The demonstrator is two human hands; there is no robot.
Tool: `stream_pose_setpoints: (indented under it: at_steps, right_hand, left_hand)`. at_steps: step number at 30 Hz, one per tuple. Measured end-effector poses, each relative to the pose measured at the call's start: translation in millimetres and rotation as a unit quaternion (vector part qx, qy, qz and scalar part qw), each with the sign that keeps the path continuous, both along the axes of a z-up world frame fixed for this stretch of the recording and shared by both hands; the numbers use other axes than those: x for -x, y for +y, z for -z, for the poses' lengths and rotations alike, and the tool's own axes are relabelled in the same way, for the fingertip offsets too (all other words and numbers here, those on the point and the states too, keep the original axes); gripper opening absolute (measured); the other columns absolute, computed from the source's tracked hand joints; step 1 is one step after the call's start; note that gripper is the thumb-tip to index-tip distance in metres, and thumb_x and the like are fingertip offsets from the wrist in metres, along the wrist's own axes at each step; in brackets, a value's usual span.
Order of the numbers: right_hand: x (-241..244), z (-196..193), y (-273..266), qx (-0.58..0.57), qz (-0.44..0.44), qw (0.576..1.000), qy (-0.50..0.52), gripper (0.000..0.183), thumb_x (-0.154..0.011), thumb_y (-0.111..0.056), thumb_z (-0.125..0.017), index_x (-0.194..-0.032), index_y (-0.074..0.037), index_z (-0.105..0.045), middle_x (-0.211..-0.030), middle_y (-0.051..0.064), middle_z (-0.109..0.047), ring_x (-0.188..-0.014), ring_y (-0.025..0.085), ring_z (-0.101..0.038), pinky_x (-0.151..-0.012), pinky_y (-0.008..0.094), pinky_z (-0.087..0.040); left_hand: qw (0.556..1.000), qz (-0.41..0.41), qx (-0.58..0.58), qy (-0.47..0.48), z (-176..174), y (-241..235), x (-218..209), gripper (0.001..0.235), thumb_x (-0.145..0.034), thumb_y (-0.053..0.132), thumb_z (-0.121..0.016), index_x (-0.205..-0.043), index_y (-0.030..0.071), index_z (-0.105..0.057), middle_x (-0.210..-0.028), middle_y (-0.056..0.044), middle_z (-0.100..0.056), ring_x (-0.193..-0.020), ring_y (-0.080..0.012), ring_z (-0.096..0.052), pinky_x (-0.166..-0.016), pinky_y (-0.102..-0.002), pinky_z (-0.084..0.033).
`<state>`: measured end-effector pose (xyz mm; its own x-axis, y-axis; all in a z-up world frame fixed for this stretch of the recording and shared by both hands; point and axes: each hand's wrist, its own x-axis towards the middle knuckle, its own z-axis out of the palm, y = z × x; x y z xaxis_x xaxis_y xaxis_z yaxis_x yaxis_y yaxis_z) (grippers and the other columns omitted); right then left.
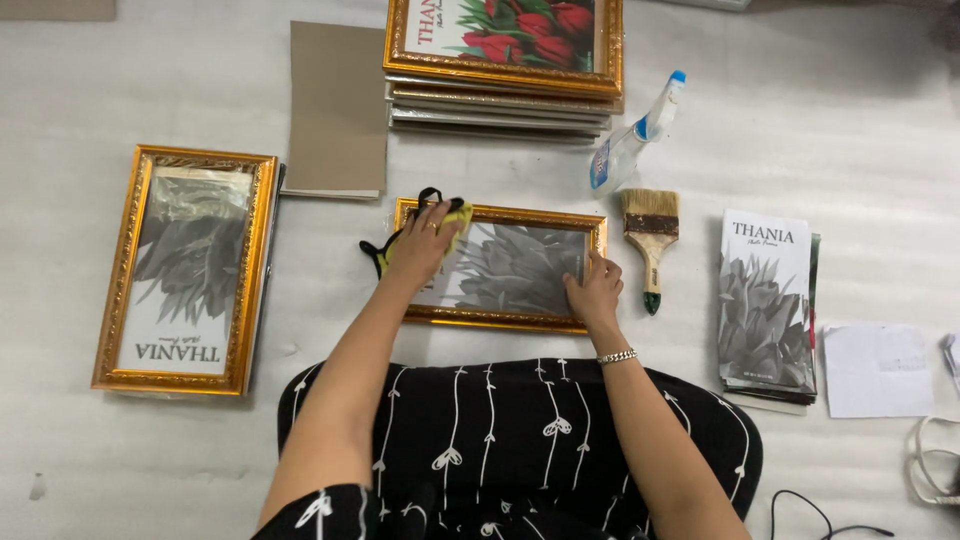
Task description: Cleaning a picture frame using a brush, spray cleaner, and a cloth
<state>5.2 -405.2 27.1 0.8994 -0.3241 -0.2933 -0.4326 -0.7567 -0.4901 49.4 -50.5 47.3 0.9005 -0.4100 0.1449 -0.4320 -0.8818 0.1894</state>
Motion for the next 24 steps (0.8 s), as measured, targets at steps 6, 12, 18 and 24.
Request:
stream_pose_setpoints:
  at_steps: [6,12,18,24]
  right_hand:
    - [0,-7,4,0.003,-0.003,1.000,0.012,0.078,-0.088,-0.041,-0.073,-0.155,-0.018,-0.040,-0.147,0.016,-0.034,-0.136,0.045,-0.036,-0.108,0.065,-0.042]
    - [-2,1,4,0.020,-0.009,1.000,0.017,0.077,-0.088,-0.043,-0.072,-0.154,-0.020,-0.040,-0.146,0.016,-0.033,-0.135,0.043,-0.036,-0.106,0.064,-0.042]
    - [-1,0,6,0.043,-0.019,0.999,0.018,0.073,-0.088,-0.045,-0.071,-0.151,-0.022,-0.042,-0.144,0.014,-0.034,-0.134,0.042,-0.037,-0.104,0.064,-0.044]
    - [-1,-14,8,0.046,-0.023,0.999,0.014,0.067,-0.088,-0.043,-0.072,-0.146,-0.021,-0.048,-0.141,0.013,-0.036,-0.133,0.042,-0.038,-0.102,0.064,-0.045]
  left_hand:
    - [0.994,-0.042,0.098,-0.019,1,-44,13,0.041,-0.098,0.013,-0.061,-0.139,0.011,-0.052,-0.157,-0.026,-0.036,-0.144,-0.0491,-0.038,-0.111,-0.062,-0.046]
    - [0.972,0.181,0.117,0.087,8,-33,94,0.066,-0.085,0.016,-0.061,-0.149,0.016,-0.044,-0.152,-0.024,-0.044,-0.140,-0.0475,-0.044,-0.120,-0.053,-0.037]
    - [0.966,0.226,0.115,0.046,-5,-20,76,0.059,-0.084,0.000,-0.054,-0.142,0.007,-0.052,-0.155,-0.023,-0.044,-0.141,-0.0425,-0.046,-0.117,-0.048,-0.041]
    - [0.982,-0.026,-0.033,-0.186,19,-45,-2,0.048,-0.094,0.024,-0.063,-0.140,0.035,-0.055,-0.152,-0.003,-0.050,-0.128,-0.0336,-0.054,-0.091,-0.048,-0.052]
